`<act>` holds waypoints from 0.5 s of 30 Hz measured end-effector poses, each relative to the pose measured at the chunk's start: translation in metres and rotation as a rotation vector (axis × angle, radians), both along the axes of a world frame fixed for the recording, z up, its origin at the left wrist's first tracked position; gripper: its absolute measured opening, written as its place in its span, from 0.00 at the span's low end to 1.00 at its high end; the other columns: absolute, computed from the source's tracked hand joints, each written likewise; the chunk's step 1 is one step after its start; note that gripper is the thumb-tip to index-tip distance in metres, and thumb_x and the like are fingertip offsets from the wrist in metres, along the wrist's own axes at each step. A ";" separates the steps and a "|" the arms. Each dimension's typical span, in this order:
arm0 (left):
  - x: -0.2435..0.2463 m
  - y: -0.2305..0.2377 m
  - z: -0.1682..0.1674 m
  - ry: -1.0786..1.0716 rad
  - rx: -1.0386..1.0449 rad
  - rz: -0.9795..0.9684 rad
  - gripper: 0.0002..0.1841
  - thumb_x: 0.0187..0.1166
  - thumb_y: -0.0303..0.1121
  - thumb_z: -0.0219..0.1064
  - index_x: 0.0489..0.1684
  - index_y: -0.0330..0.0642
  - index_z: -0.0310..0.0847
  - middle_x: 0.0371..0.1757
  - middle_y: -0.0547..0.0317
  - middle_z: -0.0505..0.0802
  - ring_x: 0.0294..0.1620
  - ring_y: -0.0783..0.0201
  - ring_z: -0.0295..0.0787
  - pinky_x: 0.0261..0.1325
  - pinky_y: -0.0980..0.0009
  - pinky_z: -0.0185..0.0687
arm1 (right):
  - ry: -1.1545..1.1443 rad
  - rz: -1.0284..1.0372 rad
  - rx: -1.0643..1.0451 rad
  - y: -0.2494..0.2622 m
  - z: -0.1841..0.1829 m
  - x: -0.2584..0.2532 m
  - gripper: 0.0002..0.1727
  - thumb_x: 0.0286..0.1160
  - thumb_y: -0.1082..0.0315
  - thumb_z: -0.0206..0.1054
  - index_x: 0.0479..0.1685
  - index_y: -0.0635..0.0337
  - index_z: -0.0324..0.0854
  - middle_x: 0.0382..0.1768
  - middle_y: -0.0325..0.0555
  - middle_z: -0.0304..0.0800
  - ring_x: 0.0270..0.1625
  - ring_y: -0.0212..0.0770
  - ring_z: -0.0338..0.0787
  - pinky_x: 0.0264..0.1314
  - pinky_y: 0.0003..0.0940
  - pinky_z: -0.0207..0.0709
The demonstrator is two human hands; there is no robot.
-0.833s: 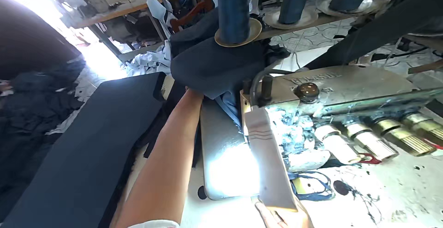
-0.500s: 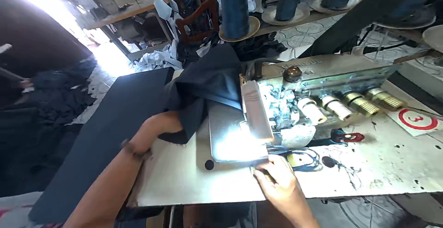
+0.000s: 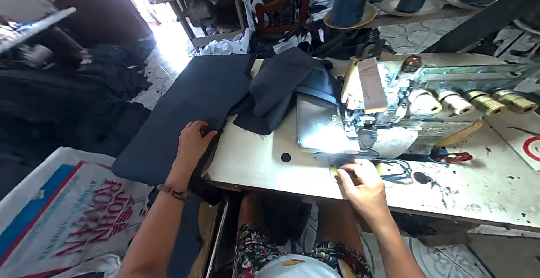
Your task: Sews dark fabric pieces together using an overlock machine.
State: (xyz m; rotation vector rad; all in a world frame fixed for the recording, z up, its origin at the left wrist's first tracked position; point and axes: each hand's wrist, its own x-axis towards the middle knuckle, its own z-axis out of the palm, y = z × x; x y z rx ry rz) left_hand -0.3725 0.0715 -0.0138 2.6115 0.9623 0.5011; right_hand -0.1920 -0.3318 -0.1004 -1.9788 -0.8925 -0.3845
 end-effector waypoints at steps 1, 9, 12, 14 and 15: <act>0.001 0.000 0.002 0.003 -0.002 0.011 0.16 0.82 0.35 0.72 0.55 0.28 0.85 0.54 0.30 0.89 0.55 0.32 0.88 0.61 0.33 0.80 | -0.004 0.004 0.008 0.000 0.000 0.000 0.17 0.77 0.59 0.65 0.37 0.63 0.92 0.44 0.59 0.90 0.52 0.53 0.88 0.60 0.44 0.79; 0.002 0.013 0.020 0.019 -0.128 0.018 0.15 0.89 0.34 0.63 0.52 0.28 0.88 0.49 0.32 0.92 0.56 0.36 0.89 0.63 0.35 0.76 | -0.033 0.022 -0.003 -0.001 0.002 0.000 0.17 0.78 0.60 0.64 0.38 0.66 0.92 0.43 0.62 0.90 0.53 0.56 0.88 0.61 0.45 0.79; -0.003 0.003 0.041 0.008 -0.175 0.101 0.18 0.93 0.33 0.55 0.60 0.23 0.81 0.57 0.24 0.88 0.63 0.30 0.85 0.67 0.34 0.73 | -0.067 0.017 0.025 -0.001 0.003 -0.002 0.17 0.78 0.61 0.64 0.37 0.67 0.92 0.41 0.62 0.91 0.51 0.54 0.89 0.61 0.40 0.79; -0.004 -0.001 0.051 -0.018 -0.177 0.162 0.20 0.95 0.33 0.49 0.66 0.21 0.75 0.63 0.21 0.85 0.69 0.28 0.81 0.72 0.36 0.71 | -0.093 -0.001 0.093 -0.001 0.006 -0.006 0.15 0.77 0.64 0.66 0.34 0.69 0.91 0.38 0.62 0.91 0.50 0.48 0.89 0.60 0.33 0.78; -0.005 -0.006 0.055 -0.042 -0.189 0.146 0.20 0.95 0.32 0.47 0.68 0.21 0.73 0.65 0.21 0.84 0.71 0.29 0.80 0.73 0.37 0.71 | -0.079 0.001 0.144 0.000 0.009 -0.009 0.15 0.76 0.66 0.66 0.32 0.71 0.90 0.37 0.60 0.91 0.49 0.43 0.89 0.59 0.28 0.78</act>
